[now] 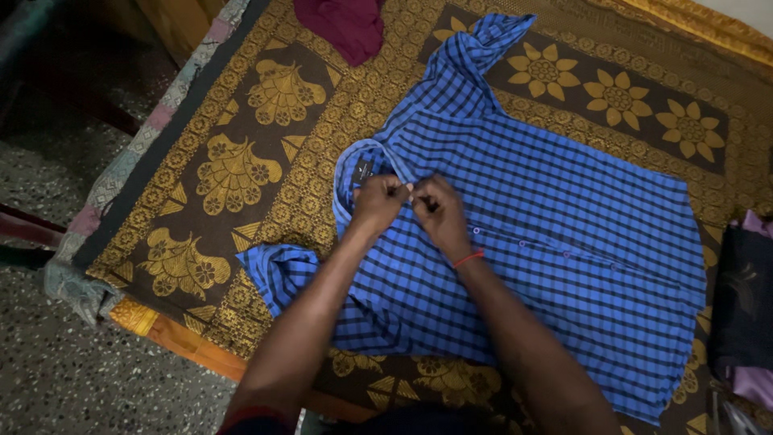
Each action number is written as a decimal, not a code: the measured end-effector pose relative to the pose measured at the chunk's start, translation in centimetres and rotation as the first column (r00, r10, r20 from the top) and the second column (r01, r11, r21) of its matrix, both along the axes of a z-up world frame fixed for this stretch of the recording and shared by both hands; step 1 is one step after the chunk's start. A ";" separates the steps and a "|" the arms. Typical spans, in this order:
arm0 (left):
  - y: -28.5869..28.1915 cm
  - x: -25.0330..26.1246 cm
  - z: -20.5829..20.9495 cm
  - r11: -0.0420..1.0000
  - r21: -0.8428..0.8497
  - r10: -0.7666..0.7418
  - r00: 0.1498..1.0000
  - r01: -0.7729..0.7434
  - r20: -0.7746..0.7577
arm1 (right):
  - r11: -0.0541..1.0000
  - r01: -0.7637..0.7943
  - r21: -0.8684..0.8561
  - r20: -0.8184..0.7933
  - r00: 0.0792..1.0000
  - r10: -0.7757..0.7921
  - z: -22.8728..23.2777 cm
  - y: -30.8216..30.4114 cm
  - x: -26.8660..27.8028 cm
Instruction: The person irons a blue checkered shirt laid out on a patterned bedsheet. They smooth the fabric, button the shirt, and continue ironing the front and collar areas.
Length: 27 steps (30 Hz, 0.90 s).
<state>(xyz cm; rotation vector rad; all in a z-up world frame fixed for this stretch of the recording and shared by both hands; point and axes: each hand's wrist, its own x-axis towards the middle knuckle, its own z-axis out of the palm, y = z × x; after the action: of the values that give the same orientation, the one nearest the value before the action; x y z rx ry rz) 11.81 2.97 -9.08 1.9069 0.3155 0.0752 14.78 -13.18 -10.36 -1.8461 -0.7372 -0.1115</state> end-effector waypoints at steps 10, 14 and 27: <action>0.4 0.0 0.0 0.964 -0.265 -0.051 0.992 0.019 -0.113 | 0.993 0.115 0.014 -0.237 0.965 -0.108 0.5 0.6 -0.6; 0.2 -0.1 -0.1 0.940 -0.335 -0.070 0.997 0.061 -0.015 | 0.989 0.146 0.007 -0.178 0.974 -0.143 0.5 0.5 -0.6; -0.5 -0.1 0.6 0.997 -0.053 0.055 0.998 -0.056 -0.021 | 0.991 0.130 0.030 -0.174 0.977 -0.123 0.3 0.5 -0.6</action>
<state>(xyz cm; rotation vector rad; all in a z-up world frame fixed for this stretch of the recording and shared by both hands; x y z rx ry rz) 11.75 2.47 -8.50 1.8469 0.3798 0.0847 14.15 -12.68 -10.08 -1.8370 -0.4941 -0.0483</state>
